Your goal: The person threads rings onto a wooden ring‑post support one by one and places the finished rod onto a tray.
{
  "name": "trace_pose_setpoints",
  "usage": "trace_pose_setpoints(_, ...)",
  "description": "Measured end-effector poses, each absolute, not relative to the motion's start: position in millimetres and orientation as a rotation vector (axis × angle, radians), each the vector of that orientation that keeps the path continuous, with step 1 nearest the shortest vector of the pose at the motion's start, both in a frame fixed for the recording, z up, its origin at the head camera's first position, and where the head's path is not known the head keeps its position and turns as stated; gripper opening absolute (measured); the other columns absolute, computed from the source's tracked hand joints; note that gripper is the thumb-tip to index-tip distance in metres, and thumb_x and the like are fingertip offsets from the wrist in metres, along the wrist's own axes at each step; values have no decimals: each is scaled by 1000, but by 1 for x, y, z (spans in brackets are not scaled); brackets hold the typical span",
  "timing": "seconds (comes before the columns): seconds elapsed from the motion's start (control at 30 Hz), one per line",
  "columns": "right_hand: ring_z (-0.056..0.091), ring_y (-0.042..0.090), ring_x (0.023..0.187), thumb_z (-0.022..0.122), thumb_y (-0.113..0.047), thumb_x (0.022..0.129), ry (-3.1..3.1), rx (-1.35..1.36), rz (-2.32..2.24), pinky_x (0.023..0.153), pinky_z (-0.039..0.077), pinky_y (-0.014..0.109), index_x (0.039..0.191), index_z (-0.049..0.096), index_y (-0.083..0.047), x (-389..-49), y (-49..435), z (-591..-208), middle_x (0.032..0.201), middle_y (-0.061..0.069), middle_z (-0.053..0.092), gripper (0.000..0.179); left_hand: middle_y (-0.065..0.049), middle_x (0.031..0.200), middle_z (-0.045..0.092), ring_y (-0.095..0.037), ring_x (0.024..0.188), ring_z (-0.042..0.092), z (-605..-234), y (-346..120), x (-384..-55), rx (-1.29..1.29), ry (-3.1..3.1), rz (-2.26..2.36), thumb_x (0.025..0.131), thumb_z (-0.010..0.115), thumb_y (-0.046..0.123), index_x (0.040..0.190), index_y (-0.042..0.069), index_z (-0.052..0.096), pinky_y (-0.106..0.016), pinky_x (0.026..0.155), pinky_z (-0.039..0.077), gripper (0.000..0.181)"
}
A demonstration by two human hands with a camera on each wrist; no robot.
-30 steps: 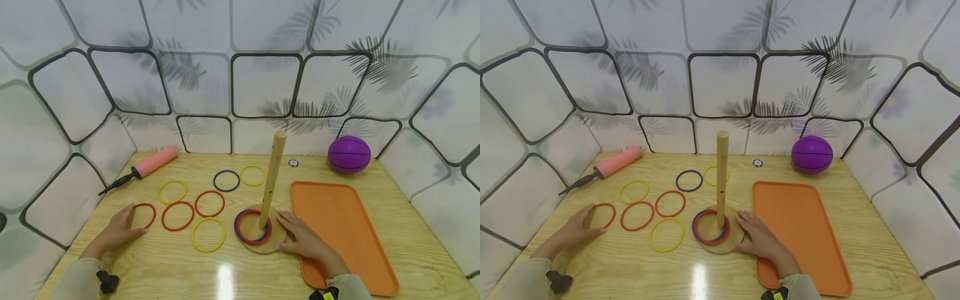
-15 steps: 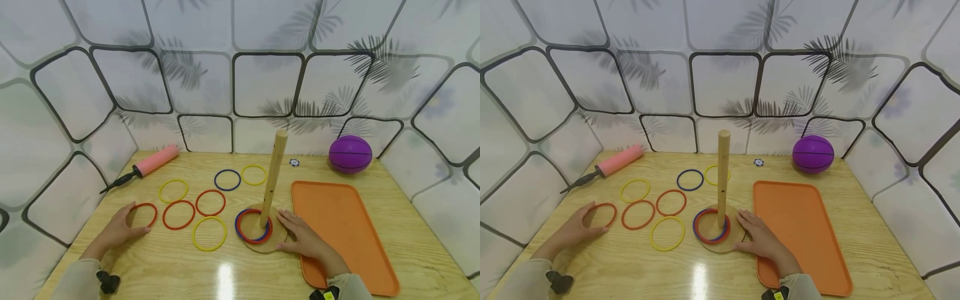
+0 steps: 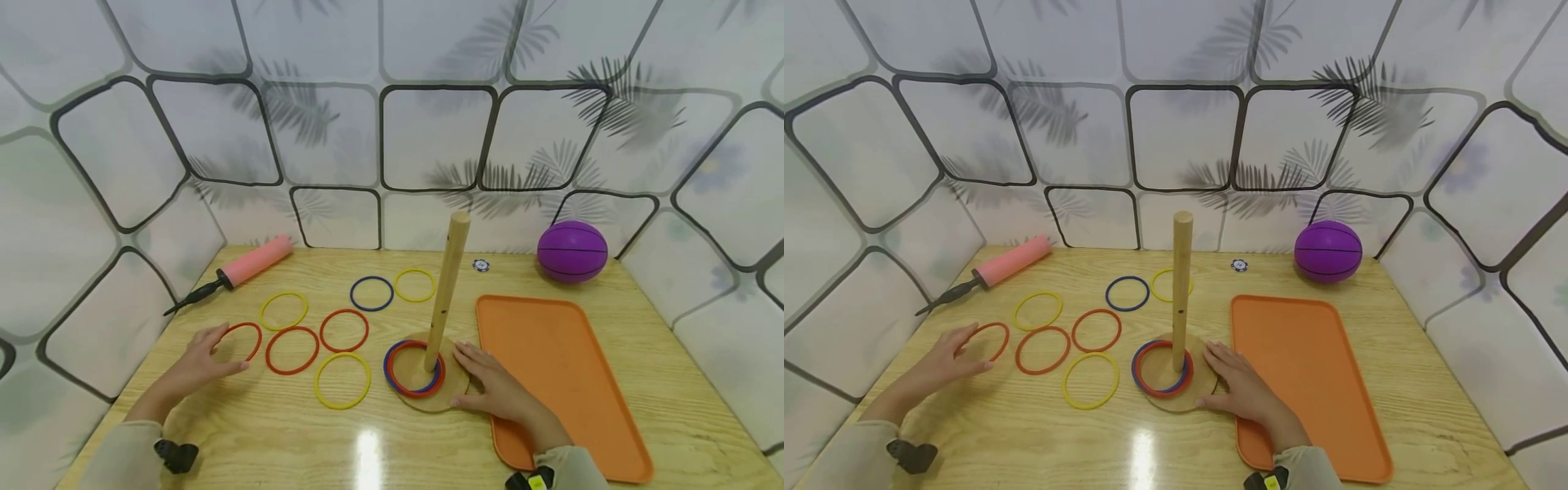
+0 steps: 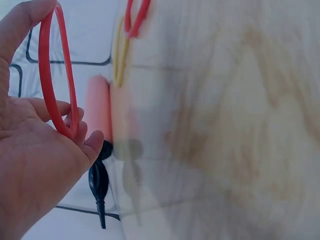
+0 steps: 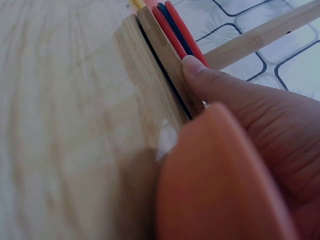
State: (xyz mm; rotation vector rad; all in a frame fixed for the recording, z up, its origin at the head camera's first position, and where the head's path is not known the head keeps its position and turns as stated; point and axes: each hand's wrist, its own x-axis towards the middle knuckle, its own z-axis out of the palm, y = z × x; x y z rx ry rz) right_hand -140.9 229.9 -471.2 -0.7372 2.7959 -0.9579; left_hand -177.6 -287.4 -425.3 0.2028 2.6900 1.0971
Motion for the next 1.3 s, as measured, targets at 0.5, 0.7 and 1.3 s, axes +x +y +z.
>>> trace_pose_setpoints(0.5, 21, 39, 139, 71, -49, 79, 2818, -758, -932, 108, 14, 58, 143, 37, 2, -144, 230, -471, 151, 16, 29, 88, -23, 144, 18, -47, 121, 32, -379, -239, -177, 539, 2655, 1130, 83, 74, 30, 151, 3, 16, -61, 88, 40, 94)
trace_pose_setpoints(0.7, 21, 40, 139, 71, -48, 79, 2823, -756, -936, 108, 14, 58, 143, 37, 2, -143, 230, -472, 151, 17, 29, 88, -17, 141, 22, -36, 117, 35, -362, -211, -184, 648, 2627, 1088, 81, 75, 35, 152, 7, 17, -55, 88, 40, 96)
trace_pose_setpoints(1.3, 21, 39, 139, 71, -49, 79, 2818, -752, -935, 108, 15, 57, 143, 37, 1, -142, 231, -473, 151, 16, 29, 89, -13, 148, 18, -31, 128, 27, -299, -157, -208, 948, 2555, 1050, 81, 75, 33, 152, 12, 19, -54, 101, 30, 93)
